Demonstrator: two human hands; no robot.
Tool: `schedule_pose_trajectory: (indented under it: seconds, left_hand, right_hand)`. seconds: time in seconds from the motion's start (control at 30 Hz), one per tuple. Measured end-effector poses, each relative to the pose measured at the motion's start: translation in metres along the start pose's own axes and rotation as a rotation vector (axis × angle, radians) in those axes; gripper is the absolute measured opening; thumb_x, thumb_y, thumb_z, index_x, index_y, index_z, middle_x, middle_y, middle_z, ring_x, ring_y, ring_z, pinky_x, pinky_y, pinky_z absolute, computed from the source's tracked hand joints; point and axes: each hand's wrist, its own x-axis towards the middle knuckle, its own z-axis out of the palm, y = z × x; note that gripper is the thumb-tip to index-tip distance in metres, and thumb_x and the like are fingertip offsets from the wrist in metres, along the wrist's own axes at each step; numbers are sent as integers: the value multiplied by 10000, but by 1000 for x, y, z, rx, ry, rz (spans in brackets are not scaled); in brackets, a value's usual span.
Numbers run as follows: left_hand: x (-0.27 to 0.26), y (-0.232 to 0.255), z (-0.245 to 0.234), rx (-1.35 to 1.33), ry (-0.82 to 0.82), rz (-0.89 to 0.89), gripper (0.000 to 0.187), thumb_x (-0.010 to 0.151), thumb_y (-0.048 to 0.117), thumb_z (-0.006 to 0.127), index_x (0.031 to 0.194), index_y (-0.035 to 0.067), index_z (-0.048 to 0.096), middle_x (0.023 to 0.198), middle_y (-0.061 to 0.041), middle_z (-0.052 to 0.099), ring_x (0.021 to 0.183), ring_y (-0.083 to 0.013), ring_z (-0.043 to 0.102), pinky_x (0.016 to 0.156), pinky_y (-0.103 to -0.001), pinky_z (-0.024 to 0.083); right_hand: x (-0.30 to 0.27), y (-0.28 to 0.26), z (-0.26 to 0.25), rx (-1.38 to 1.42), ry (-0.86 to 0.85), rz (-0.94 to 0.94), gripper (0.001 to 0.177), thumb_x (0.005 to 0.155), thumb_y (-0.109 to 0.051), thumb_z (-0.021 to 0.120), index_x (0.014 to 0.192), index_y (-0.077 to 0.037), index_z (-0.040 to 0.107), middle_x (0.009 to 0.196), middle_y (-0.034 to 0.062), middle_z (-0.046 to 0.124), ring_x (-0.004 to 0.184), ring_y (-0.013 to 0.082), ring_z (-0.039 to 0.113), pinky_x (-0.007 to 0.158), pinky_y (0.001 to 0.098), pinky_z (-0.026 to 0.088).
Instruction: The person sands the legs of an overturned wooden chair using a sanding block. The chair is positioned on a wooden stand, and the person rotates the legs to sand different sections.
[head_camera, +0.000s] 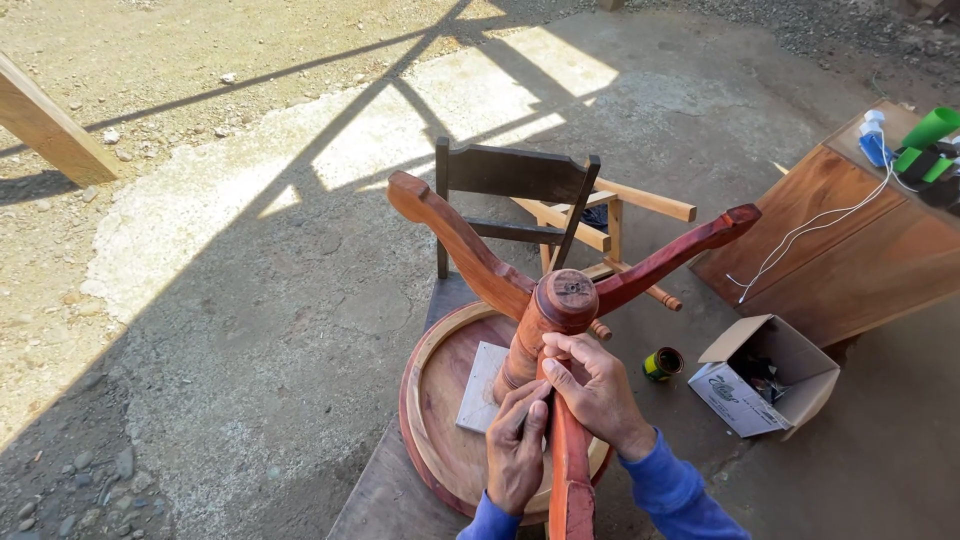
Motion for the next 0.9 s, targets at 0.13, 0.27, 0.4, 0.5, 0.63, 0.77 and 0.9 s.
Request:
schedule_pose_trajectory:
  seconds: [0.13,0.27,0.4,0.5,0.63,0.77,0.9]
  left_hand:
    - [1,-3,1,21,40,-95,294,1019,152,600,1213,-28,727,1230,-119,723,1136,-190,675,986,-313,528]
    - [2,11,4,14,12,-15,281,1004,128,623,1204,-35,734,1207,-118,710,1150,-198,664,1003,-310,514]
    - [17,-55,1,7,67,-83,267,1003,122,624,1178,-35,751,1179,-115,721,1126,-197,664,995,-301,507]
    - [19,-37,1,29,98,-128,264,991,94,622,1176,-36,758,1179,-116,729,1129,-201,652,1010,-293,475]
    - [1,19,7,77,-16,55,297,974,89,631,1226,-27,738,1195,-149,727,1137,-233,680,1006,-307,490]
    - [-21,5,-3,353,39,574,240,957,106,670,1167,54,775,1098,-95,765,995,-180,740,927,-323,590]
    - [-12,-26,10,465,189,843,240,927,134,714,1165,115,733,1033,-37,737,935,-152,703,847,-285,593]
  right_hand:
    - [-6,9,10,260,37,327,350,916,-90,684,1252,5,673,1114,84,694,1024,148,694,892,298,590]
    - [3,13,7,123,90,285,367,904,-114,702,1256,-14,670,1139,75,672,1004,143,688,845,293,602]
    - [2,19,14,60,117,239,403,905,-118,718,1288,-13,654,1113,87,652,992,154,661,823,292,595]
    - [9,26,5,120,83,308,599,911,-145,719,1454,-56,484,1058,61,673,946,138,677,804,274,597]
    - [39,33,-31,14,139,324,488,890,-168,714,1349,-74,573,1018,35,701,939,179,678,812,324,576]
    - [68,46,-69,-511,236,-47,257,872,-204,738,1096,-77,738,1111,60,674,1166,298,598,1016,461,453]
    - [88,91,-118,-842,373,-147,230,828,-241,758,1022,-118,765,1220,77,624,1307,343,489,1144,561,309]
